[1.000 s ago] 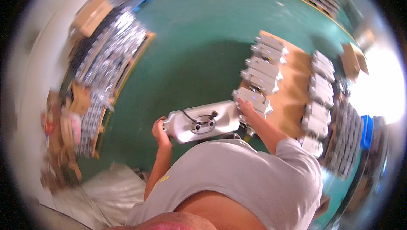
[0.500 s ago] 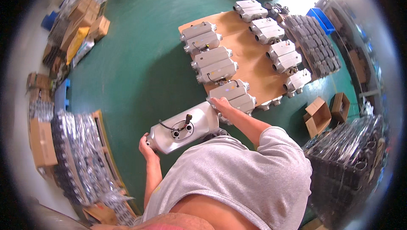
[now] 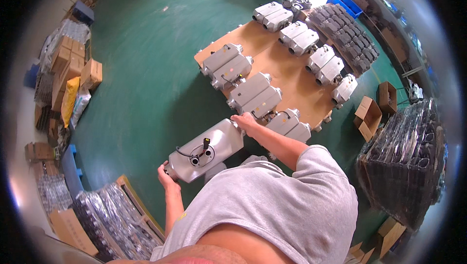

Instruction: The person uses a cordless drill to fasten screws into a silver metal casing on a workbench. After securing the casing, the person picks up the unit and places it on a wooden pallet alongside several identical units.

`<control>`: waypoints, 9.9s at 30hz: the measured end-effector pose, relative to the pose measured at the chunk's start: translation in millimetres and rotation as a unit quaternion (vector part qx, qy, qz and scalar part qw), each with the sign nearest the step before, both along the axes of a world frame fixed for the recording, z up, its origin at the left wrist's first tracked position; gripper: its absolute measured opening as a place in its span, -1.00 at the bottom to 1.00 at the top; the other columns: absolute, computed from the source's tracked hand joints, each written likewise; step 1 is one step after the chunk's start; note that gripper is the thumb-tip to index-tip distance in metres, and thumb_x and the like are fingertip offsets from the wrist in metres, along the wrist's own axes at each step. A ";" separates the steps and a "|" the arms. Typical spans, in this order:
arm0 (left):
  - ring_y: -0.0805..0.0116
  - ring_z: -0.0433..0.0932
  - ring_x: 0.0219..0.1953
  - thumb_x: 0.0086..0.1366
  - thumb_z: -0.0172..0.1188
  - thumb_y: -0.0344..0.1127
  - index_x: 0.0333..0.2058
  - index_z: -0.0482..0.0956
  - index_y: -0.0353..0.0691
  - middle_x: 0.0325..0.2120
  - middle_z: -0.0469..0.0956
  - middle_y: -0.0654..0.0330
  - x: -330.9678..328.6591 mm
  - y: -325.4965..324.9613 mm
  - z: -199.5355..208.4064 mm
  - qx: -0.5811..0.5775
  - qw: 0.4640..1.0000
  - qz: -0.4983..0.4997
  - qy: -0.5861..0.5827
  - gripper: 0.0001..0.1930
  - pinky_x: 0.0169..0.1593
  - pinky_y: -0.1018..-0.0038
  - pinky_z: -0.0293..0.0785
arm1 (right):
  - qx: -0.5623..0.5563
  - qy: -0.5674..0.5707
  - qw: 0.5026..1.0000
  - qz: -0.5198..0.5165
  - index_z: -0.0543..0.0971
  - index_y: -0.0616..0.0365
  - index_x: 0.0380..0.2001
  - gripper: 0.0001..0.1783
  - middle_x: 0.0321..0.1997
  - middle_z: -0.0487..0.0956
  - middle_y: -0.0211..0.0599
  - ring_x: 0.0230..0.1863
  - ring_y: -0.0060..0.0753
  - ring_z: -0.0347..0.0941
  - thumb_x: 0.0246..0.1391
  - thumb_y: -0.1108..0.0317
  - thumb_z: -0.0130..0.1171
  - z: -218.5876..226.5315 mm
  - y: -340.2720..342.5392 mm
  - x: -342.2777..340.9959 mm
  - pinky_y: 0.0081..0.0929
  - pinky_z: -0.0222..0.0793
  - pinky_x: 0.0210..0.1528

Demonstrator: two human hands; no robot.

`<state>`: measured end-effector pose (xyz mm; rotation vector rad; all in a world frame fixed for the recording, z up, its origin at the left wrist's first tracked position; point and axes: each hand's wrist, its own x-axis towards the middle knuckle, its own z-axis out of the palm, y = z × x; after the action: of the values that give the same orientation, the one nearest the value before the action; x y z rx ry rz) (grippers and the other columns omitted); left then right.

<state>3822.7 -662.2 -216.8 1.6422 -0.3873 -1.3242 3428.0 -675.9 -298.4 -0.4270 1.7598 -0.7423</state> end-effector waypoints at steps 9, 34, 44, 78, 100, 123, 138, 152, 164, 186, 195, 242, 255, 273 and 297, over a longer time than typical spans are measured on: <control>0.31 0.60 -0.24 0.28 0.03 -0.05 -0.14 0.65 -0.25 -0.26 0.60 0.19 36.5 -241.1 -12.1 -0.047 0.992 -0.106 0.059 -0.59 -0.22 0.38 0.55 | -0.035 -0.024 0.986 -0.159 0.65 0.24 -0.48 -0.66 -0.55 0.53 -0.33 -0.57 -0.44 0.40 0.00 0.12 0.33 17.5 -140.7 38.3 -0.38 0.29 -0.50; 0.17 0.54 0.00 0.38 -0.04 0.25 0.05 0.49 -0.11 0.00 0.56 0.17 -119.4 -658.4 -149.5 0.252 0.906 -0.340 -0.001 -0.43 0.08 0.07 0.44 | 0.047 -0.010 0.986 -0.160 0.67 0.34 -0.20 -0.59 -0.29 0.63 -0.22 -0.24 -0.35 0.50 0.00 0.18 0.29 -112.3 -507.7 -137.7 -0.37 0.41 -0.17; 0.20 0.46 0.09 0.41 -0.04 0.02 0.07 0.42 -0.19 0.04 0.47 0.14 -236.9 -794.7 -337.5 0.148 0.958 -0.247 0.017 -0.55 0.09 0.18 0.46 | -0.021 0.119 0.988 -0.093 0.63 0.38 -0.30 -0.58 -0.31 0.63 -0.13 -0.23 -0.27 0.53 -0.09 0.18 0.25 -217.3 -711.5 -249.1 -0.32 0.43 -0.14; 0.22 0.47 0.13 0.43 -0.12 -0.13 0.10 0.40 -0.22 0.10 0.48 0.08 -356.6 -801.9 -527.7 0.020 0.971 -0.231 -0.056 -0.61 0.20 0.29 0.42 | -0.121 0.210 0.958 -0.155 0.61 0.37 -0.11 -0.62 -0.17 0.66 -0.05 -0.10 -0.27 0.55 0.22 0.23 0.07 -420.5 -733.9 -340.2 -0.38 0.43 0.02; 0.35 0.47 -0.03 0.50 -0.09 0.04 -0.10 0.56 -0.30 -0.14 0.56 0.20 -357.2 -813.1 -517.2 0.178 0.958 -0.219 -0.054 -0.53 0.12 0.36 0.36 | -0.040 0.176 0.982 -0.059 0.56 0.17 -0.13 -0.63 -0.16 0.55 -0.39 -0.11 -0.47 0.42 0.34 0.08 0.00 -421.2 -733.7 -352.2 -0.31 0.45 -0.10; 0.34 0.48 0.06 0.41 0.01 0.14 0.17 0.49 0.00 0.07 0.50 0.27 -314.2 -850.6 -539.8 0.186 0.901 -0.384 0.077 -0.49 0.07 0.27 0.46 | -0.040 0.273 0.957 -0.092 0.67 0.31 -0.20 -0.64 -0.32 0.67 -0.22 -0.24 -0.35 0.53 0.16 0.25 0.05 -417.8 -745.8 -346.6 -0.43 0.42 -0.08; 0.24 0.47 0.13 0.35 -0.18 0.46 0.36 0.23 0.15 0.19 0.43 0.20 -331.4 -843.7 -512.3 0.323 0.860 -0.395 0.019 -0.23 0.10 0.07 0.44 | -0.063 0.327 0.942 -0.042 0.71 0.16 -0.14 -0.62 -0.13 0.71 -0.05 -0.07 -0.11 0.65 0.05 0.27 0.07 -416.5 -754.8 -355.2 -0.33 0.49 0.09; 0.14 0.57 -0.04 0.44 -0.14 0.22 0.07 0.53 -0.33 0.00 0.58 0.04 -349.5 -823.4 -523.1 0.219 0.921 -0.316 -0.071 -0.34 0.03 0.21 0.49 | -0.079 0.303 0.948 -0.059 0.70 0.15 -0.18 -0.67 -0.15 0.69 -0.02 -0.05 -0.01 0.62 0.16 0.19 0.09 -429.2 -739.4 -357.7 -0.26 0.49 0.07; 0.24 0.56 0.00 0.47 -0.16 0.14 0.13 0.47 -0.10 0.02 0.55 0.21 -342.2 -825.1 -528.8 0.253 0.905 -0.341 -0.037 -0.47 -0.09 0.22 0.56 | -0.110 0.330 0.934 -0.077 0.68 0.14 -0.14 -0.68 -0.16 0.69 -0.07 -0.08 -0.01 0.63 0.19 0.23 0.07 -422.2 -729.8 -347.5 -0.28 0.50 0.08; 0.11 0.45 0.16 0.46 -0.18 0.21 0.23 0.38 -0.02 0.19 0.44 0.18 -353.1 -844.9 -486.5 0.246 0.845 -0.448 -0.159 -0.43 -0.02 0.03 0.52 | -0.052 0.159 0.874 -0.456 0.57 0.30 -0.06 -0.79 -0.17 0.68 -0.26 -0.11 -0.48 0.64 0.31 0.47 0.07 -259.4 -455.3 -182.0 -0.52 0.58 -0.12; 0.09 0.46 0.07 0.43 -0.10 0.26 0.27 0.32 -0.09 0.09 0.48 0.02 -306.8 -829.1 -457.0 0.250 0.793 -0.496 -0.252 -0.35 0.03 0.08 0.48 | -0.022 0.123 0.864 -0.487 0.59 0.29 -0.08 -0.78 -0.23 0.69 -0.29 -0.25 -0.58 0.59 0.29 0.44 0.07 -227.5 -400.2 -117.5 -0.58 0.52 -0.20; -0.01 0.62 -0.07 0.32 0.11 0.14 -0.04 0.63 -0.39 -0.15 0.67 -0.12 -758.1 -892.2 -493.3 -0.206 -0.047 -0.946 -0.244 -0.39 0.08 0.28 0.47 | -0.071 -0.411 0.102 -0.903 0.29 0.02 0.34 -0.20 0.38 0.32 -0.19 0.32 0.00 0.29 0.28 -0.33 -0.10 -405.1 -824.8 50.3 0.18 0.40 0.20; 0.30 0.52 -0.21 0.25 0.17 0.02 -0.11 0.66 -0.37 -0.28 0.62 0.10 -760.4 -883.6 -512.3 -0.055 -0.009 -0.955 -0.291 -0.50 -0.09 0.38 0.43 | -0.102 -0.319 0.171 -0.927 0.48 0.09 0.14 -0.29 0.05 0.58 -0.16 -0.05 -0.14 0.59 0.30 -0.31 -0.14 -412.0 -818.8 50.0 -0.03 0.66 -0.17; 0.23 0.56 -0.08 0.37 0.17 0.00 0.07 0.49 -0.44 -0.11 0.61 0.00 -750.2 -904.2 -497.3 -0.274 0.096 -0.939 -0.183 -0.45 0.01 0.38 0.48 | 0.002 -0.298 0.250 -0.921 0.33 -0.02 0.34 -0.20 0.39 0.32 -0.22 0.31 -0.01 0.30 0.23 -0.30 0.04 -393.3 -780.1 50.3 0.21 0.31 0.20; 0.10 0.70 -0.13 0.15 0.28 -0.16 -0.12 0.71 -0.28 -0.23 0.72 -0.04 -579.7 -920.5 -195.9 -0.289 -0.212 -0.893 -0.273 -0.62 0.01 0.30 0.58 | 0.170 -0.292 0.385 -0.859 0.61 0.24 -0.40 -0.71 -0.46 0.59 -0.15 -0.48 -0.18 0.54 0.08 0.18 0.28 -150.2 -776.2 457.1 -0.15 0.50 -0.47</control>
<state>3243.0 -1582.7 -412.7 0.6833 2.1261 0.2055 3885.2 -1452.1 -448.7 2.1270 0.9352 -1.4776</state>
